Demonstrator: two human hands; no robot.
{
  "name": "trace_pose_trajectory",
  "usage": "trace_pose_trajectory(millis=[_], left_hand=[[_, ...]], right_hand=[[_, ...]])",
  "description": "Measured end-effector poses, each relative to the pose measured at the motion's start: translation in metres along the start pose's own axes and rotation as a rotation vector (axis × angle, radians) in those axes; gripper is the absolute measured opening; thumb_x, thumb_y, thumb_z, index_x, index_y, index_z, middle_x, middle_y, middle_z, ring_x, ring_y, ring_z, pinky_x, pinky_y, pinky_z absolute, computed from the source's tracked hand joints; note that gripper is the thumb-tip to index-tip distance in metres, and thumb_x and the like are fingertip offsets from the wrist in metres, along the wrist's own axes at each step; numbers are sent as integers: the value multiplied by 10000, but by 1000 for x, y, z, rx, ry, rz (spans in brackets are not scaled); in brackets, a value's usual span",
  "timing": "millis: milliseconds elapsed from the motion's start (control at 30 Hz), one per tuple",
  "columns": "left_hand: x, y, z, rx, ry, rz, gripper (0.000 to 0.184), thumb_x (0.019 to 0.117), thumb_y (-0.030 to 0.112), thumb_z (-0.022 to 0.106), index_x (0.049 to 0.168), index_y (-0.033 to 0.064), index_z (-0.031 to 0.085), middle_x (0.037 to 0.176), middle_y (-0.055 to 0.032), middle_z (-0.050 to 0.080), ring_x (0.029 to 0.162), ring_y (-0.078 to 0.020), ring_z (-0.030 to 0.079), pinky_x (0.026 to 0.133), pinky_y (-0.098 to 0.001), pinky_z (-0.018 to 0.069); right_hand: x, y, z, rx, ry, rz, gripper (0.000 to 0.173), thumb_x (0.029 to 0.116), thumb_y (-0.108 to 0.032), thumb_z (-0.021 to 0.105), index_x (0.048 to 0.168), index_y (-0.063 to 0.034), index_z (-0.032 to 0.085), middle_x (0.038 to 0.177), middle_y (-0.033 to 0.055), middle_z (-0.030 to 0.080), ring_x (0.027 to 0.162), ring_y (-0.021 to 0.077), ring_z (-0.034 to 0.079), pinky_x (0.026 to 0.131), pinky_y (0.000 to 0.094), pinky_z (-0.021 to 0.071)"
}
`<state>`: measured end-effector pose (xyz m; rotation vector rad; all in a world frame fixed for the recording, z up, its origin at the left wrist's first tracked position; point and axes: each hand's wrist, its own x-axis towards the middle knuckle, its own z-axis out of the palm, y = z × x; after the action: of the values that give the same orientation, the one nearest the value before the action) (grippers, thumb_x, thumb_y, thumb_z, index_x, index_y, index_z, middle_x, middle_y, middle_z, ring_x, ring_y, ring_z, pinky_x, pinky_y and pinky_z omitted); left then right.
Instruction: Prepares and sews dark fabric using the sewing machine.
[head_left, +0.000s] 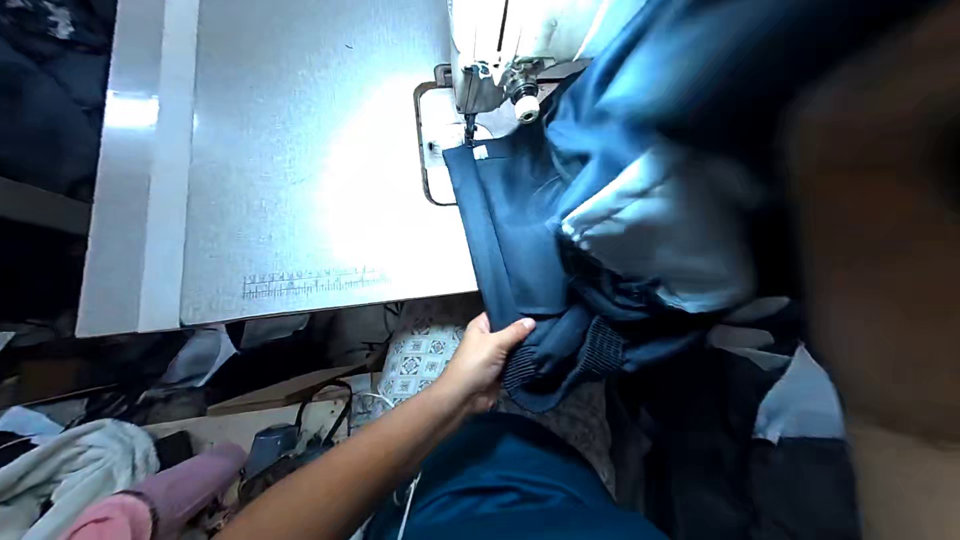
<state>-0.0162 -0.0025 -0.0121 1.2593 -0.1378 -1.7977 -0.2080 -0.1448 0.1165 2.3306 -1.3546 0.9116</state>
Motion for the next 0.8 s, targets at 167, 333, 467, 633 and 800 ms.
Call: trace_pose_trajectory(millis=[167, 333, 467, 633, 800], left_hand=[[3, -4, 0, 28, 31, 40, 229, 1013, 26, 600, 1232, -11, 541, 965, -99, 718, 842, -141, 729, 776, -298, 621], [9, -9, -5, 47, 59, 45, 172, 1005, 20, 614, 1168, -23, 581, 930, -93, 720, 821, -131, 725, 768, -291, 615], [-13, 7, 7, 48, 44, 156, 54, 978, 3, 623, 1029, -7, 634, 830, -57, 731, 751, -108, 726, 718, -266, 620], [1, -1, -7, 115, 69, 86, 59, 1004, 16, 580, 1045, -3, 617, 835, -58, 720, 756, -114, 721, 717, -280, 616], [17, 28, -47, 1046, -159, 102, 402, 936, 296, 743, 1153, -35, 673, 1032, -126, 719, 998, -196, 692, 938, -411, 546]], right_hand=[[-6, 2, 172, 30, -74, -396, 202, 952, -74, 606, 1120, -28, 708, 1001, 226, 740, 949, 441, 714, 823, 608, 528], [56, -41, 120, -171, -852, 141, 723, 1013, -392, 620, 1527, 61, 390, 1386, 407, 521, 1328, 608, 454, 1055, 780, 275], [-4, -103, 91, -48, -545, -82, 448, 1005, -135, 536, 1387, 98, 562, 1392, 306, 589, 1353, 479, 520, 1074, 678, 379], [-40, -116, 126, 70, -805, -93, 530, 1001, 69, 444, 1526, 3, 452, 1587, 222, 430, 1478, 432, 388, 1138, 698, 275], [-52, -117, 127, -9, -782, -146, 588, 981, 87, 501, 1554, 43, 376, 1619, 243, 362, 1460, 451, 398, 1101, 740, 276]])
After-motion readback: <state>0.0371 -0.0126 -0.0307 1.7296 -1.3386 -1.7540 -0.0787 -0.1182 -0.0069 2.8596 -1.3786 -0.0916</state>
